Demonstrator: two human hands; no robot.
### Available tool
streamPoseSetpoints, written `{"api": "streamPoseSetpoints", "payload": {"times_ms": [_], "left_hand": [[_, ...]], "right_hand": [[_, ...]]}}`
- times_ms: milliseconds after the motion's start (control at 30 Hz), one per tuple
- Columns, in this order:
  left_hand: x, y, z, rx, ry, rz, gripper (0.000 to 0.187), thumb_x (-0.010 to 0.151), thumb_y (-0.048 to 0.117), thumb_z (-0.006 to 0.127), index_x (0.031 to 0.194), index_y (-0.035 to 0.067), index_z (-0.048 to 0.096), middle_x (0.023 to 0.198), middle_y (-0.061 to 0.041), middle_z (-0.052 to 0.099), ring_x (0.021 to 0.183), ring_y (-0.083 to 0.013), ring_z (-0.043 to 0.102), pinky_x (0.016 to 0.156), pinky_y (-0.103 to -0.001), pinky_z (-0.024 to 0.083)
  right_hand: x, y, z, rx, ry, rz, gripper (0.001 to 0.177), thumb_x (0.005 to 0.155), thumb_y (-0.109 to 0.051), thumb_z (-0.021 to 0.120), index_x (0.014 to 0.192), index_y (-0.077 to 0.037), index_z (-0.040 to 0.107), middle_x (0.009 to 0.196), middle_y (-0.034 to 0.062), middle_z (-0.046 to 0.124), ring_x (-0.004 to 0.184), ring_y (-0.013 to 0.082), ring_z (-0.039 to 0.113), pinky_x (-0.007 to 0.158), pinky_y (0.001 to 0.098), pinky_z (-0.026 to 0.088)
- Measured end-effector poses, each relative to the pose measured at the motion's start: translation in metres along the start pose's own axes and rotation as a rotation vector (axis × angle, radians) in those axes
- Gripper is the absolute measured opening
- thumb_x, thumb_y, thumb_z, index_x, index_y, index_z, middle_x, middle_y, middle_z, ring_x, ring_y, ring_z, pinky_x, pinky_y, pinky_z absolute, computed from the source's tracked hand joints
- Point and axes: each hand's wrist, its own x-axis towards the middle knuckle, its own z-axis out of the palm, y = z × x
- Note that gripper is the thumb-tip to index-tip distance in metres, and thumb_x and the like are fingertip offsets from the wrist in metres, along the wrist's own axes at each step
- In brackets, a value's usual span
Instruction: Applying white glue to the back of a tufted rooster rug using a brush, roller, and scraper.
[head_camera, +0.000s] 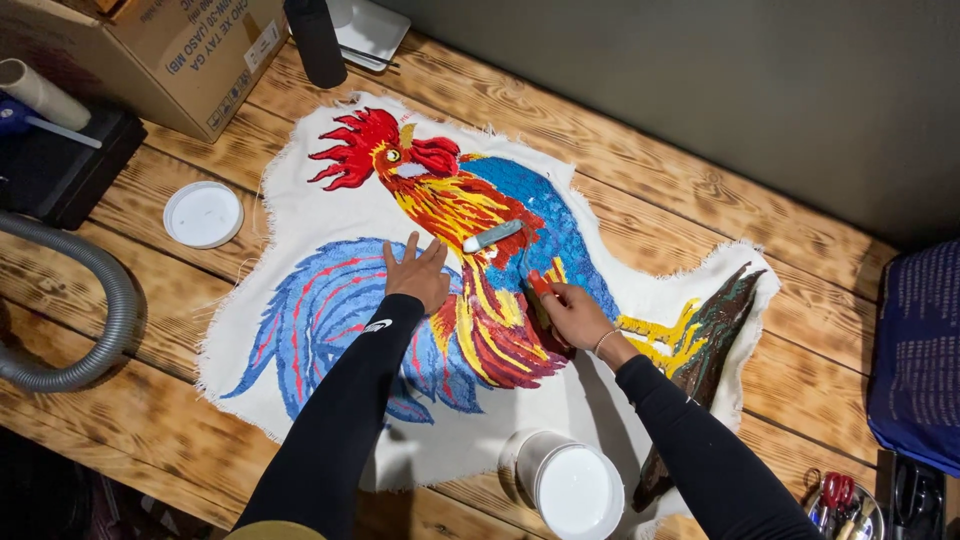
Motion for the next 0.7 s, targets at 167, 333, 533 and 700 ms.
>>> {"api": "streamPoseSetpoints", "payload": {"times_ms": [167,333,533,700], "left_hand": [[-0.001,-0.002,-0.01,0.005,-0.018,0.019,0.064,0.097,0.034,0.046,0.158,0.019,0.033,0.167,0.002,0.028,0.157,-0.031,0.009,0.12,-0.069,-0.005],[-0.004,-0.006,-0.022,-0.079,0.039,0.035,0.058,0.097,0.03,0.05,0.153,0.017,0.044,0.162,0.001,0.039,0.158,-0.0263,0.019,0.125,-0.066,0.001],[0.016,-0.028,-0.014,-0.1,0.245,-0.041,0.066,0.092,0.031,0.057,0.152,0.007,0.042,0.16,-0.01,0.039,0.151,-0.0258,0.029,0.123,-0.059,0.01],[0.023,-0.046,-0.011,-0.115,0.201,-0.087,0.071,0.093,0.032,0.054,0.157,0.009,0.035,0.165,-0.005,0.033,0.151,-0.0249,0.03,0.123,-0.063,0.008]], "right_hand": [[-0.012,0.004,-0.003,-0.014,-0.004,0.03,0.038,0.1,-0.028,0.053,0.118,0.002,0.067,0.061,0.0063,0.061,0.049,0.0155,0.059,0.05,0.0346,0.048],[-0.001,-0.001,0.001,-0.071,0.02,0.003,0.037,0.097,-0.027,0.054,0.116,0.001,0.068,0.065,0.0059,0.066,0.053,0.0167,0.063,0.054,0.0352,0.051],[0.025,-0.03,0.017,-0.132,0.051,-0.037,0.04,0.097,-0.029,0.055,0.117,0.002,0.069,0.067,0.0111,0.067,0.057,0.019,0.064,0.057,0.0373,0.051],[0.04,-0.04,0.021,-0.158,0.081,-0.079,0.042,0.098,-0.032,0.055,0.119,0.002,0.068,0.07,0.0128,0.069,0.06,0.0213,0.066,0.061,0.039,0.053]]}}
